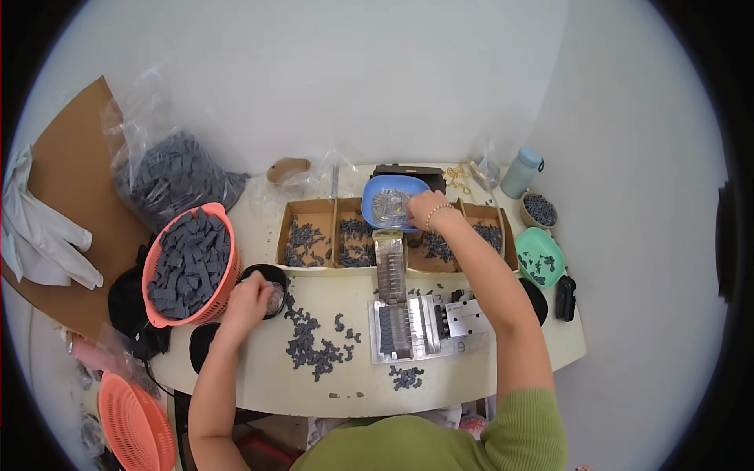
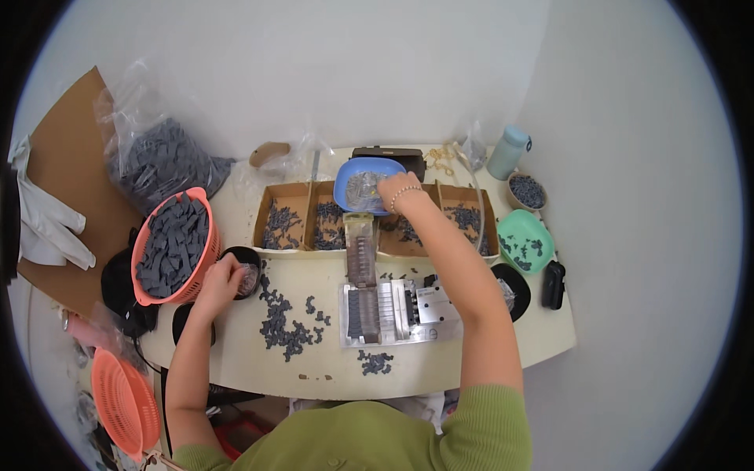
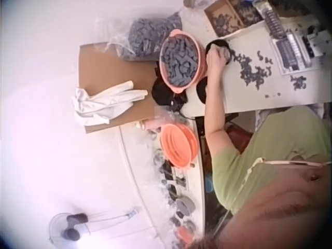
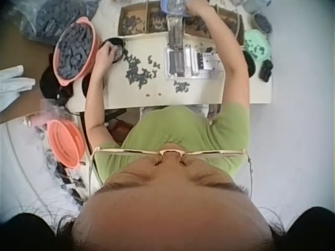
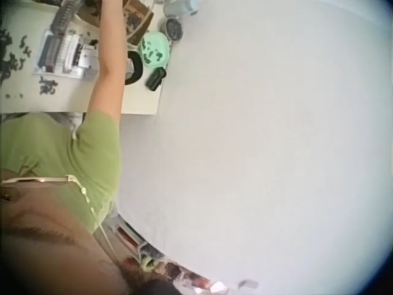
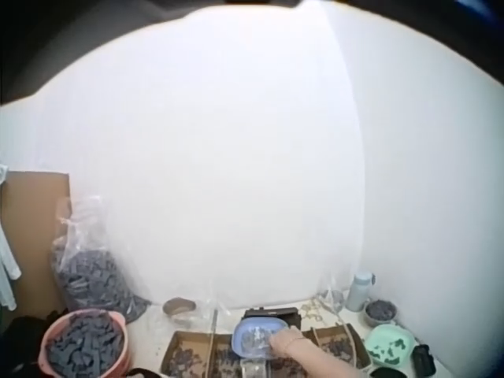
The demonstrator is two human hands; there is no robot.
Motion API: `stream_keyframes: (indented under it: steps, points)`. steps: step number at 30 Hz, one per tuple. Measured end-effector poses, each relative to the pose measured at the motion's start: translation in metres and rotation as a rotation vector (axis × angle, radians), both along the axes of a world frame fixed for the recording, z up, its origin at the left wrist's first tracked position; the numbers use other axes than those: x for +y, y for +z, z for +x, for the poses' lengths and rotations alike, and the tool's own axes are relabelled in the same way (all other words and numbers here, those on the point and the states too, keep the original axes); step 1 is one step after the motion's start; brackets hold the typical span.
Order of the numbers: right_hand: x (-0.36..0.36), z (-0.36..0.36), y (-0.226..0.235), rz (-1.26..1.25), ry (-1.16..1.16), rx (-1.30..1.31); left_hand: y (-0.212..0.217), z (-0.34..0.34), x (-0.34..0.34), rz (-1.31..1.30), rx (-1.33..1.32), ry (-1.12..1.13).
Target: Sorting small plastic and metal components into bins and onto a slider tool for preparation.
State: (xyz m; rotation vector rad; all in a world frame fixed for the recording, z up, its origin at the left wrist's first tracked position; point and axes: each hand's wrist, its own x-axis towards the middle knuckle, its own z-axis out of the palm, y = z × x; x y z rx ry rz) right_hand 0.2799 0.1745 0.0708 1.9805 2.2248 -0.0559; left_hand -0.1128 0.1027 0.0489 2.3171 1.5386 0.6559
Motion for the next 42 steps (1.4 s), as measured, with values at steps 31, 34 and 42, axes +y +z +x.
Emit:
stream_keyframes:
  steps: [31, 34, 42]
  points:
    - [-0.150, -0.048, -0.027, 0.112, 0.407, 0.459, -0.038, 0.131, -0.110, 0.569, 0.310, -0.633]
    - [-0.168, -0.061, -0.043, 0.273, 0.410, 0.306, -0.037, 0.130, -0.112, 0.439, 0.209, -0.647]
    - [-0.177, -0.061, -0.062, 0.337, 0.388, 0.350, -0.043, 0.134, -0.094, 0.207, 0.019, -0.458]
